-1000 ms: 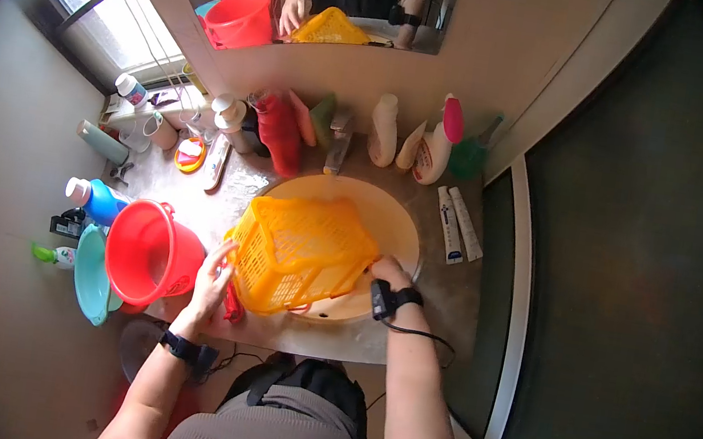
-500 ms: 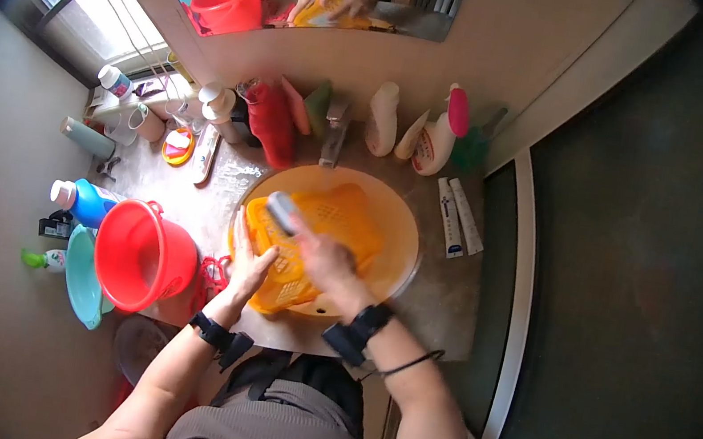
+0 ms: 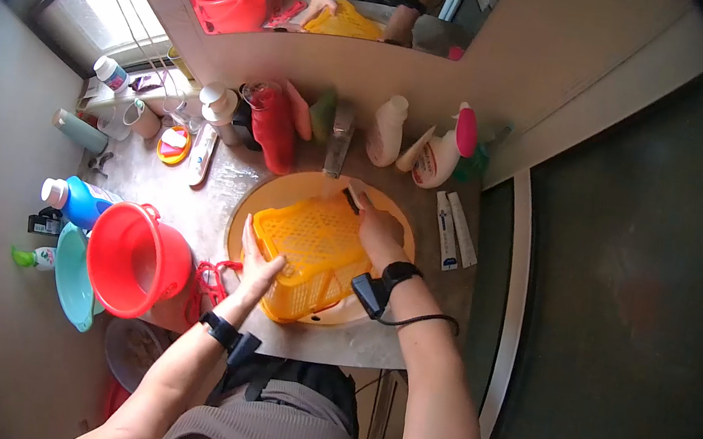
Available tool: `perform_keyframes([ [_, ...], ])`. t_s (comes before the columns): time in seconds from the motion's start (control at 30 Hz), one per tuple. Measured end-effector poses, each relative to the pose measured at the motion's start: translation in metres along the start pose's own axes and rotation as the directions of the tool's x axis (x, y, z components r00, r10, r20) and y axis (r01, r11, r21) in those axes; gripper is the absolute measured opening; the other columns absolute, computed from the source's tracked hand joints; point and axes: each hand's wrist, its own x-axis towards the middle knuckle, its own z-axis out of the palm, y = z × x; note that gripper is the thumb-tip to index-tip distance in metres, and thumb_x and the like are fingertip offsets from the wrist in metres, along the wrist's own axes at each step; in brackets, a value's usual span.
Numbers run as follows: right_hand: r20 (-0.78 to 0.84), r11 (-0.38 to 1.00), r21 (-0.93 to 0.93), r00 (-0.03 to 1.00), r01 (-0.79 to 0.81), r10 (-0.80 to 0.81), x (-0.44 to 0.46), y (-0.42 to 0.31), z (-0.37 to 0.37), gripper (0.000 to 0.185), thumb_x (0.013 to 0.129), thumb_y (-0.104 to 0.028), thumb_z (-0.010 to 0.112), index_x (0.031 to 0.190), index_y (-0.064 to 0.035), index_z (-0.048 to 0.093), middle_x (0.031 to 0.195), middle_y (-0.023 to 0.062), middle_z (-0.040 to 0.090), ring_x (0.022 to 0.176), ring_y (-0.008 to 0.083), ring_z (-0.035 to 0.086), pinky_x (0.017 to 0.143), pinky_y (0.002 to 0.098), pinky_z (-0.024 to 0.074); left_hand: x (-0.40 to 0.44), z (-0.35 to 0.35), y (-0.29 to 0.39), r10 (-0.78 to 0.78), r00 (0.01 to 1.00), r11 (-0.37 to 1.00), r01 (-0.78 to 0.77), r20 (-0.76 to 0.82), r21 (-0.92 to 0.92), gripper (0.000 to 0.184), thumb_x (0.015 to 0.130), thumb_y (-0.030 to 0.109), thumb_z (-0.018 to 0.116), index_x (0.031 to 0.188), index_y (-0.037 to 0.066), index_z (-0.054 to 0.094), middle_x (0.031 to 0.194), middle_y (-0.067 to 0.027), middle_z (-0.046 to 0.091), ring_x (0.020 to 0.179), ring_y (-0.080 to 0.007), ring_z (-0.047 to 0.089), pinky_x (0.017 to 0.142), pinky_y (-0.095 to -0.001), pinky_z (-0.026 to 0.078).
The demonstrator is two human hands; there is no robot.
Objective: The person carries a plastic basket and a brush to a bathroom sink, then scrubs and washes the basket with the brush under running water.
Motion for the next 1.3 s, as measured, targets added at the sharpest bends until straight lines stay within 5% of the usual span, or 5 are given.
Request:
perform_keyframes([
  [0.2,0.251,0.918,-0.369,0.967,0.143,-0.049,-0.064,-0.072,0.034,0.041,0.097,-0.038,0.043,0.102,-0.0059,0.069,0.084,0.0216,0.067,0.080,0.0344,0.067,0.069,0.0454,0.0508,-0.010,0.008,-0.003,-0.077,0.994,0.996,0.073,-0.076,-0.060,0.105,0.066,0.018,0.068,0.150,-0.002,0.010,0.153,-0.0236,0.018,0.144,-0.0345,0.017,0.118,-0.0411,0.016],
  [0.47,0.034,0.778,-0.621,0.995,0.096,-0.095,-0.019,-0.024,-0.013,0.046,0.098,-0.027,0.043,0.143,-0.0214,0.042,0.084,0.0211,0.066,0.082,0.0362,0.066,0.072,0.0461,0.0509,-0.016,0.005,0.005,-0.066,0.996,0.997,0.065,-0.053,-0.033,0.104,0.067,0.019,0.069,0.150,-0.003,0.011,0.153,-0.0237,0.019,0.144,-0.0354,0.018,0.118,-0.0410,0.016],
  [0.77,0.235,0.835,-0.405,0.925,0.372,-0.298,-0.147,-0.057,0.004,0.041,0.098,-0.033,0.046,0.138,-0.0256,0.049,0.072,0.0194,0.065,0.066,0.0360,0.066,0.058,0.0482,0.0512,-0.015,0.010,-0.002,0.006,0.989,0.986,-0.031,-0.147,-0.166,0.082,0.086,0.028,0.067,0.149,0.001,0.021,0.152,-0.0215,0.026,0.142,-0.0343,0.023,0.117,-0.0421,0.018],
  [0.87,0.035,0.924,-0.347,0.982,-0.162,0.186,-0.111,-0.003,-0.048,0.039,0.100,-0.032,0.044,0.137,-0.0251,0.051,0.075,0.0210,0.064,0.067,0.0344,0.065,0.062,0.0454,0.0505,-0.012,0.007,-0.010,0.045,0.991,0.986,-0.064,-0.128,-0.155,0.081,0.086,0.025,0.068,0.149,0.001,0.023,0.151,-0.0210,0.028,0.141,-0.0340,0.026,0.116,-0.0421,0.020],
  [1.3,-0.307,0.995,0.037,0.948,0.097,-0.082,-0.081,0.124,-0.005,0.048,0.098,-0.023,0.050,0.140,-0.0011,0.042,0.138,0.0190,0.051,0.128,0.0303,0.049,0.104,0.0353,0.0390,0.001,-0.015,-0.088,-0.347,0.938,0.921,0.336,-0.021,-0.197,0.068,0.094,0.054,0.051,0.141,0.006,0.044,0.146,-0.0220,0.037,0.141,-0.0350,0.026,0.116,-0.0411,0.019],
])
